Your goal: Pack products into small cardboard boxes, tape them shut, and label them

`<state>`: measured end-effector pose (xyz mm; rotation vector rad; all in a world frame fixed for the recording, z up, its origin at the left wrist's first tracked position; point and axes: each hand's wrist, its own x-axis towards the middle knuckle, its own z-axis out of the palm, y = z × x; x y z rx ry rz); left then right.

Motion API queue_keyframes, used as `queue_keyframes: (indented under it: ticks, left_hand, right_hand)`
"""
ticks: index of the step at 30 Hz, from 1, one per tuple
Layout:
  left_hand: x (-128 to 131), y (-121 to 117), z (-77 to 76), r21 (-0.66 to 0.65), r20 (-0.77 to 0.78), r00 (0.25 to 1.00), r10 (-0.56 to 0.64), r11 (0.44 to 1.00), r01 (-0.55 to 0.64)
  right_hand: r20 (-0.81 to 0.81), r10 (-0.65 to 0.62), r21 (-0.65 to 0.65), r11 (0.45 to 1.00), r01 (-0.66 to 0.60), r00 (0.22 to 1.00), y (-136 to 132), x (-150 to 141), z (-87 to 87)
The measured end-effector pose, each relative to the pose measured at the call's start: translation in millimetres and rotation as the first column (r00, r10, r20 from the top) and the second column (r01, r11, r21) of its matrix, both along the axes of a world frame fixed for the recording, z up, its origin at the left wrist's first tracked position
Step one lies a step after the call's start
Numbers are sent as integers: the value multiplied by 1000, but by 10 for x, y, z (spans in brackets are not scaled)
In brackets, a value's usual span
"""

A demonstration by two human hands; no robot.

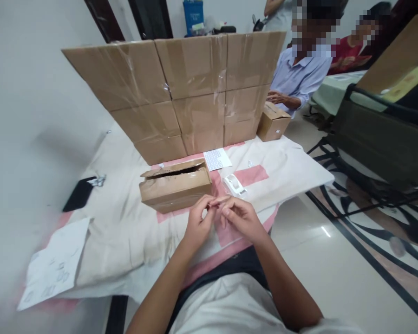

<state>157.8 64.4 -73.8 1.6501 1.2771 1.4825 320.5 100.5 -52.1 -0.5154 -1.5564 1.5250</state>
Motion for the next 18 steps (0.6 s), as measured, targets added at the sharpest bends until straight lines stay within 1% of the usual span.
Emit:
queue_keyframes:
  ticks: [2, 4, 6, 10, 12, 14, 16, 18]
  left_hand:
    - [-174, -194, 54, -12, 49, 996, 70, 998, -69]
    - [-357, -333, 118, 11, 49, 990, 131, 991, -132]
    - [-541, -426, 199, 57, 1, 984, 178, 982, -177]
    - [-855, -553, 381, 147, -169, 966, 193, 975, -169]
    - [-969, -610, 457, 176, -232, 948, 216, 968, -178]
    - [-1054, -665, 514, 194, -291, 927, 237, 963, -185]
    - [-1116, -710, 553, 225, -391, 882, 262, 957, -184]
    - [-1164, -738, 574, 288, -508, 799, 323, 938, -196]
  right_hand:
    - [18, 37, 96, 995, -39, 999, -61, -127, 28]
    - [55, 79, 182, 979, -88, 995, -113, -270, 43]
    - [84, 111, 267, 955, -130, 990, -153, -412, 57]
    - [46, 143, 463, 874, -148, 989, -180, -626, 111]
    - [65, 132, 556, 818, -146, 989, -168, -692, 146]
    - [132, 64, 655, 743, -135, 989, -148, -748, 163]
    - [190, -27, 758, 639, -130, 981, -129, -806, 147]
    - [230, -86, 829, 539, -149, 969, -117, -870, 94]
